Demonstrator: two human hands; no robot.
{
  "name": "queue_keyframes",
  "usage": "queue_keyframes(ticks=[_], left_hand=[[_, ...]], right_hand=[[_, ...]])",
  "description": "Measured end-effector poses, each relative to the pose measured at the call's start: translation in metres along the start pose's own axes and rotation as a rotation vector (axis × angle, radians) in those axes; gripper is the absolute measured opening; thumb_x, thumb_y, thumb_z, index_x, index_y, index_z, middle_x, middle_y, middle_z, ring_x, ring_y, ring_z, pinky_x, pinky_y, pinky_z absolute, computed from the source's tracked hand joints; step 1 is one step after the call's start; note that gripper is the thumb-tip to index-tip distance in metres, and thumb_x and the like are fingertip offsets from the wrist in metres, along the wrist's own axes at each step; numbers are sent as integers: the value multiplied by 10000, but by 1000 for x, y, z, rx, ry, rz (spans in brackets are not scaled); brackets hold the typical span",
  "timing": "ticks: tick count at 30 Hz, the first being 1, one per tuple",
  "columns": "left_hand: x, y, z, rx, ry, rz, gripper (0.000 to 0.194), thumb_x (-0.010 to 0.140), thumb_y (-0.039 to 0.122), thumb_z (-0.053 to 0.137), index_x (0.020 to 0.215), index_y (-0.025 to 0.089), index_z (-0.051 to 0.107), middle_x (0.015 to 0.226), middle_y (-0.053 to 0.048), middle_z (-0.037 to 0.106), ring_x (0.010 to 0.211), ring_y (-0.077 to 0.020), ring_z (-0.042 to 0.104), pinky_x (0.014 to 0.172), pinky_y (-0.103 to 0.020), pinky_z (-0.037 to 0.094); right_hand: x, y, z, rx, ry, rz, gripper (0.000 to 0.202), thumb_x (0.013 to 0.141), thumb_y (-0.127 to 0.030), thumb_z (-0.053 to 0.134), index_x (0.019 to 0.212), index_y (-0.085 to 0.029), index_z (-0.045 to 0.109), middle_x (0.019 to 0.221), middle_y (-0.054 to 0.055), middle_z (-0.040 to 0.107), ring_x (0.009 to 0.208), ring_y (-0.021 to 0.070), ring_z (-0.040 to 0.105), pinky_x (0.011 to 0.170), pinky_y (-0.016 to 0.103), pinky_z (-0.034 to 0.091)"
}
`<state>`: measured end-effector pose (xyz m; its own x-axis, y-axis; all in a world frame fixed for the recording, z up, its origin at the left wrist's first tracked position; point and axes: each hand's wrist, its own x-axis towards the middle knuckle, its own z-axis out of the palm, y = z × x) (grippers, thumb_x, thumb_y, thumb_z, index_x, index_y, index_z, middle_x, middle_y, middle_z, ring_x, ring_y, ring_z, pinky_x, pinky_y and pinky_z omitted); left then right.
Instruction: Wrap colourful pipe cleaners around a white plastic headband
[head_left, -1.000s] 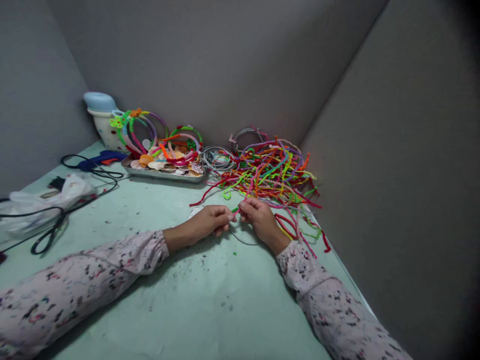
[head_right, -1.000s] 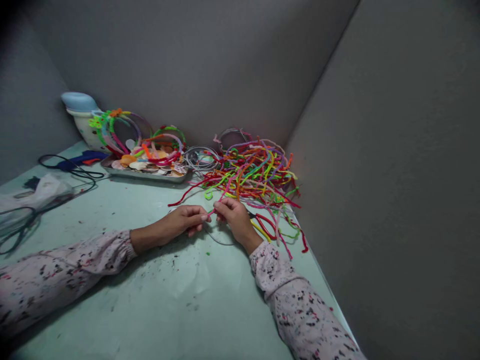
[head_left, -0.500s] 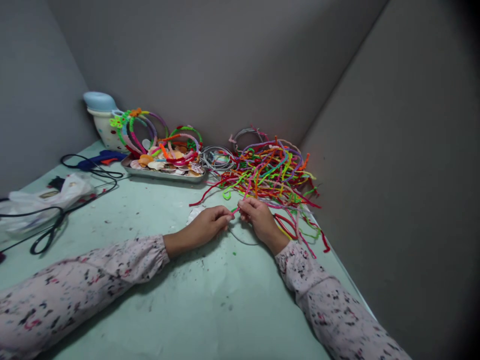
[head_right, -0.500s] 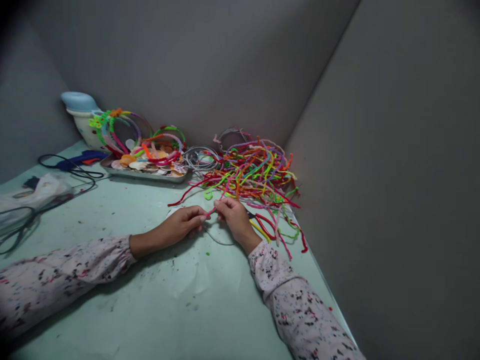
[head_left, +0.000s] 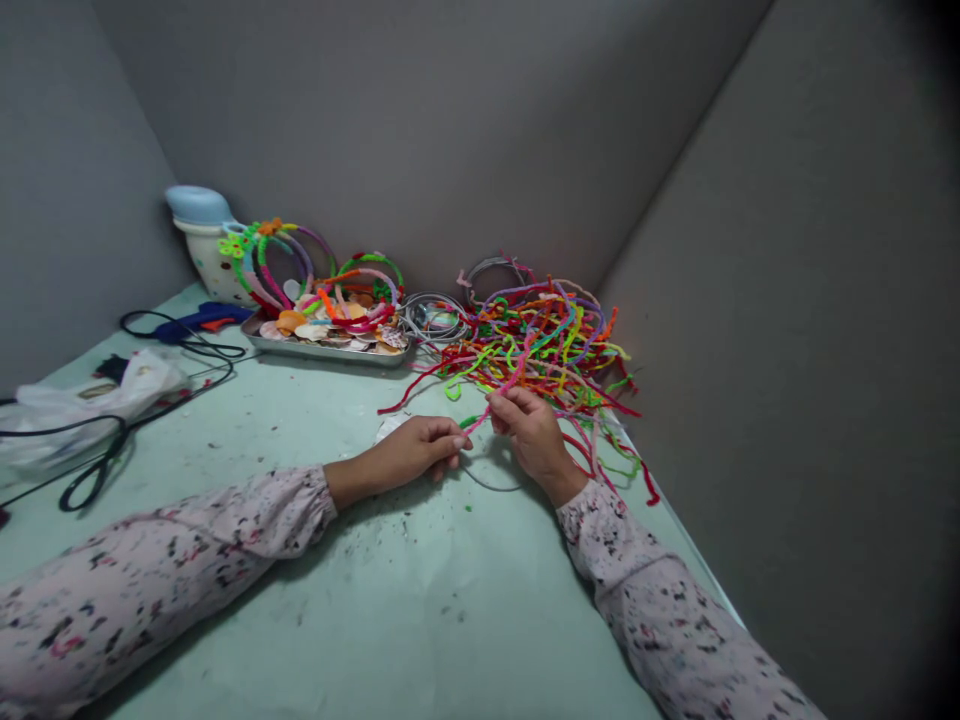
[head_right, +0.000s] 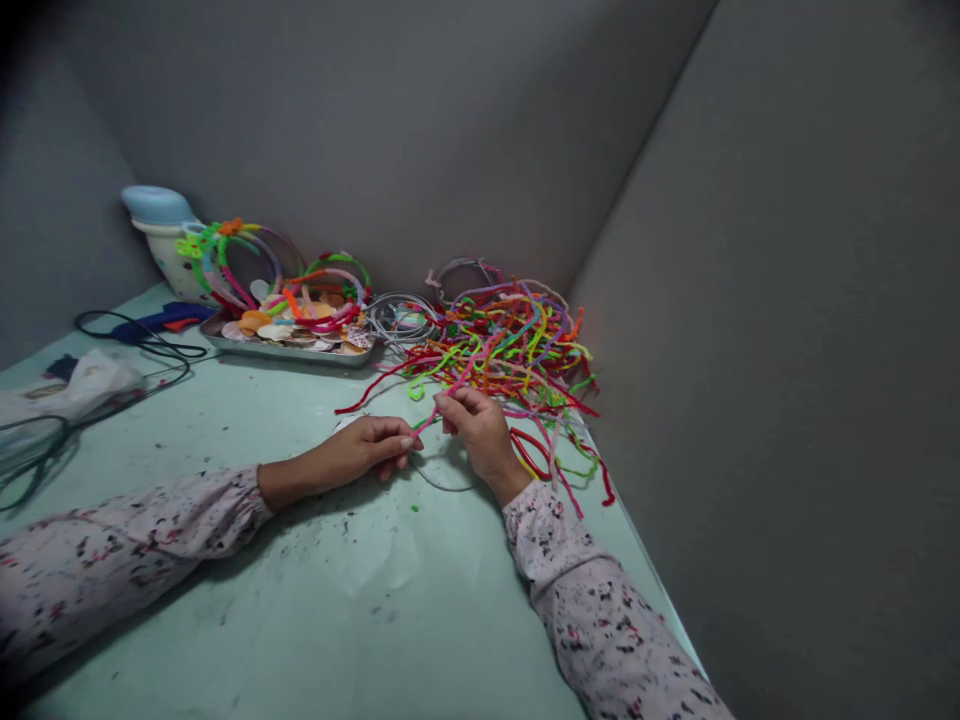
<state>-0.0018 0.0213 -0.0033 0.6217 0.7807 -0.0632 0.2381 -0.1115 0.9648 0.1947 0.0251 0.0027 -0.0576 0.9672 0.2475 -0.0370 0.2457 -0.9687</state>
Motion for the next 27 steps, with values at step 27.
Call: queue_keyframes(ticks=[27], left_hand=[[-4,11,1,103,-22,1,297,852,413,517,745,149,599,662,-7,617,521,-88,508,514,-211,382]], right_hand=[[0,-17,4,-228,194,-28,282,777,-433,651,649,-195,569,548,-27,538,532,123,484,556,272,394]])
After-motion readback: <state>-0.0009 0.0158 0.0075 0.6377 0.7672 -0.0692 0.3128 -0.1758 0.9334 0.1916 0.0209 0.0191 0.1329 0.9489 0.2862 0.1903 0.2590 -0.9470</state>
